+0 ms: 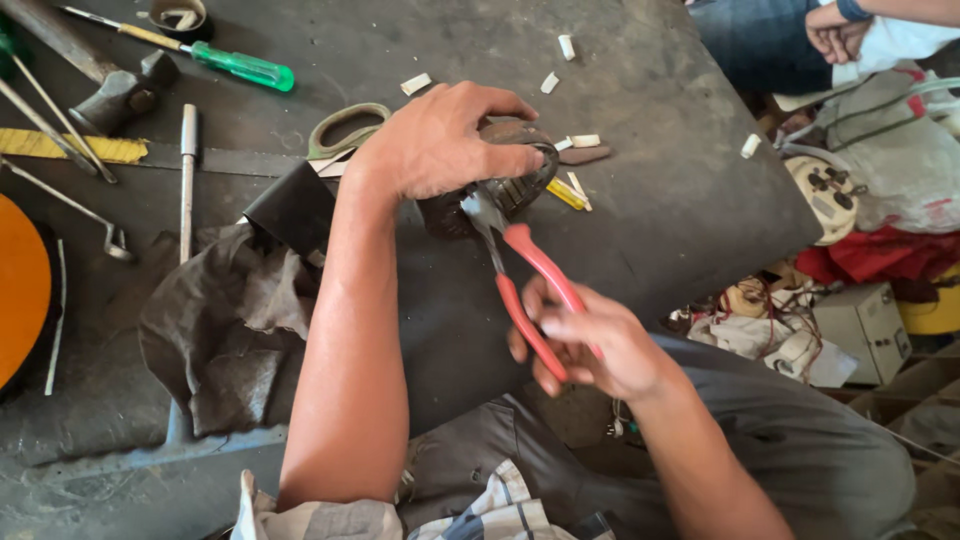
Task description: The person uses a screwdriver and pliers to remove small white insulating pieces from the slots of a circular metal stator. They repeatedly pry out the pieces and place them on the workbench, working around the ring.
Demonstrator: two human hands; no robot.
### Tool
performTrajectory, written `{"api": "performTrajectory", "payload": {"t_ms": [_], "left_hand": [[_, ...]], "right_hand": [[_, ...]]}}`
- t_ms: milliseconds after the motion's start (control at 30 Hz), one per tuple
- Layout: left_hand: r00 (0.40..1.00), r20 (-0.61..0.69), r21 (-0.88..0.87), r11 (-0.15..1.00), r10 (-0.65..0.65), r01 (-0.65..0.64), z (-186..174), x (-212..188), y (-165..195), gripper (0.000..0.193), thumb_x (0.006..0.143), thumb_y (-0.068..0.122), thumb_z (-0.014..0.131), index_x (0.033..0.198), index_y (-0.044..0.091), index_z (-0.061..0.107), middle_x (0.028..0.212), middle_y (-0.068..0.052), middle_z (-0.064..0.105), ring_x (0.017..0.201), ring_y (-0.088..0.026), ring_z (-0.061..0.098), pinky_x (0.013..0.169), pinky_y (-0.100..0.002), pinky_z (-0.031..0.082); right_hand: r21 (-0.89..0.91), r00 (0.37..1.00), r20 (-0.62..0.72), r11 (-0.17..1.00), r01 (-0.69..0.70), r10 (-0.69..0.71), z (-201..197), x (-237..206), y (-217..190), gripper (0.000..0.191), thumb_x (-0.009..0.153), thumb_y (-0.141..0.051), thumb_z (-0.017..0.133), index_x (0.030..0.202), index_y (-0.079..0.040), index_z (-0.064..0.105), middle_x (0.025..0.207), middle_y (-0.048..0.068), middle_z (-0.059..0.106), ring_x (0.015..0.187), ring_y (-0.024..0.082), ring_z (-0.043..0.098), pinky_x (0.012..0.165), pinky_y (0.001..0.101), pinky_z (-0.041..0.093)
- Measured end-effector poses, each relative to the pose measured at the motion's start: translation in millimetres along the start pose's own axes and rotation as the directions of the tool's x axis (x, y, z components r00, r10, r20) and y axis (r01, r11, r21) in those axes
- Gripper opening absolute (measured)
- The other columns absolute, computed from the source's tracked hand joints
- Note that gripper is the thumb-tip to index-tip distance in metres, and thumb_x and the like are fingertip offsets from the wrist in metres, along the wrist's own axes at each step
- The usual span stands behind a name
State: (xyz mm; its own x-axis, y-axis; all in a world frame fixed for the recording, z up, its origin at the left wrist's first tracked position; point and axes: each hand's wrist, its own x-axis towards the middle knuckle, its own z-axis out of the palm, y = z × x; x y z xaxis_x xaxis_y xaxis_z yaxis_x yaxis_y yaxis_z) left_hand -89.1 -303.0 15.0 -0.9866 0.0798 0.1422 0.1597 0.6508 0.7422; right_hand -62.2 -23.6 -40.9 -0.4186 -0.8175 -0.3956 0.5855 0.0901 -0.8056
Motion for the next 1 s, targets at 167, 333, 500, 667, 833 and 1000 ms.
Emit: {"api": "performTrajectory", "payload": {"t_ms": [167, 333, 500, 667, 833, 1000], "left_hand": [[0.997, -0.051, -0.007, 0.999, 0.053, -0.054, 4.7, -0.1, -7.1, 0.061, 0.078, 0.052, 0.072, 0.124, 0.011, 0.071, 0.104, -0.018, 0.076, 0.098, -0.036, 0.071, 0.086, -0.043, 0.053], [0.988, -0.134, -0.037, 0.996, 0.074, -0.079, 7.9, 0.6, -10.1, 0.056, 0.082, 0.047, 0.070, 0.124, 0.010, 0.071, 0.100, -0.017, 0.077, 0.095, -0.034, 0.073, 0.084, -0.042, 0.055], [0.974, -0.224, -0.088, 0.994, 0.045, -0.066, 7.8, 1.8, -8.2, 0.050, 0.083, 0.042, 0.073, 0.120, 0.009, 0.072, 0.097, -0.014, 0.079, 0.083, -0.031, 0.075, 0.079, -0.040, 0.057], [0.968, -0.251, -0.074, 0.997, -0.011, -0.008, 4.4, 1.2, -4.1, 0.045, 0.084, 0.042, 0.074, 0.112, 0.007, 0.075, 0.087, -0.011, 0.079, 0.066, -0.026, 0.075, 0.073, -0.039, 0.058], [0.974, -0.203, -0.114, 0.990, -0.104, 0.082, 3.5, 1.1, -3.3, 0.043, 0.082, 0.043, 0.072, 0.104, 0.006, 0.077, 0.085, -0.011, 0.078, 0.064, -0.028, 0.075, 0.073, -0.039, 0.059], [0.942, -0.336, 0.052, 0.998, -0.018, 0.037, 10.7, 3.9, -10.0, 0.045, 0.082, 0.046, 0.077, 0.103, 0.006, 0.079, 0.092, -0.016, 0.078, 0.090, -0.038, 0.070, 0.083, -0.047, 0.054]], "right_hand": [[-0.049, 1.000, 0.017, 0.999, -0.012, 0.013, -23.1, -50.4, 22.4, 0.027, 0.089, -0.016, 0.062, 0.109, -0.003, 0.050, 0.093, 0.025, 0.069, 0.055, 0.022, 0.067, 0.042, 0.0247, 0.040], [-0.219, 0.991, -0.132, 0.975, -0.030, 0.001, -52.2, -97.5, 23.7, 0.026, 0.086, -0.016, 0.061, 0.106, -0.002, 0.052, 0.091, 0.026, 0.073, 0.055, 0.020, 0.069, 0.041, 0.0235, 0.039], [-0.695, 0.875, -0.402, 0.712, -0.099, -0.270, -60.5, -100.9, -0.4, 0.032, 0.088, -0.025, 0.059, 0.113, -0.005, 0.063, 0.090, 0.013, 0.073, 0.059, 0.019, 0.067, 0.052, 0.0294, 0.049], [-0.852, 0.669, -0.432, 0.030, -0.523, -0.605, -43.8, -79.1, -36.0, 0.027, 0.092, -0.030, 0.068, 0.112, -0.013, 0.067, 0.095, 0.008, 0.073, 0.087, 0.034, 0.071, 0.073, 0.0461, 0.052], [-0.758, 0.600, -0.339, -0.167, -0.630, -0.725, -30.4, -45.7, -50.1, 0.043, 0.086, -0.037, 0.080, 0.119, -0.014, 0.067, 0.115, 0.011, 0.067, 0.093, 0.040, 0.068, 0.077, 0.0514, 0.052], [-0.833, 0.575, -0.054, -0.280, -0.476, -0.817, -21.2, -23.7, -49.9, 0.050, 0.079, -0.032, 0.086, 0.122, -0.013, 0.069, 0.134, 0.013, 0.063, 0.116, 0.038, 0.060, 0.092, 0.0494, 0.048]]}}
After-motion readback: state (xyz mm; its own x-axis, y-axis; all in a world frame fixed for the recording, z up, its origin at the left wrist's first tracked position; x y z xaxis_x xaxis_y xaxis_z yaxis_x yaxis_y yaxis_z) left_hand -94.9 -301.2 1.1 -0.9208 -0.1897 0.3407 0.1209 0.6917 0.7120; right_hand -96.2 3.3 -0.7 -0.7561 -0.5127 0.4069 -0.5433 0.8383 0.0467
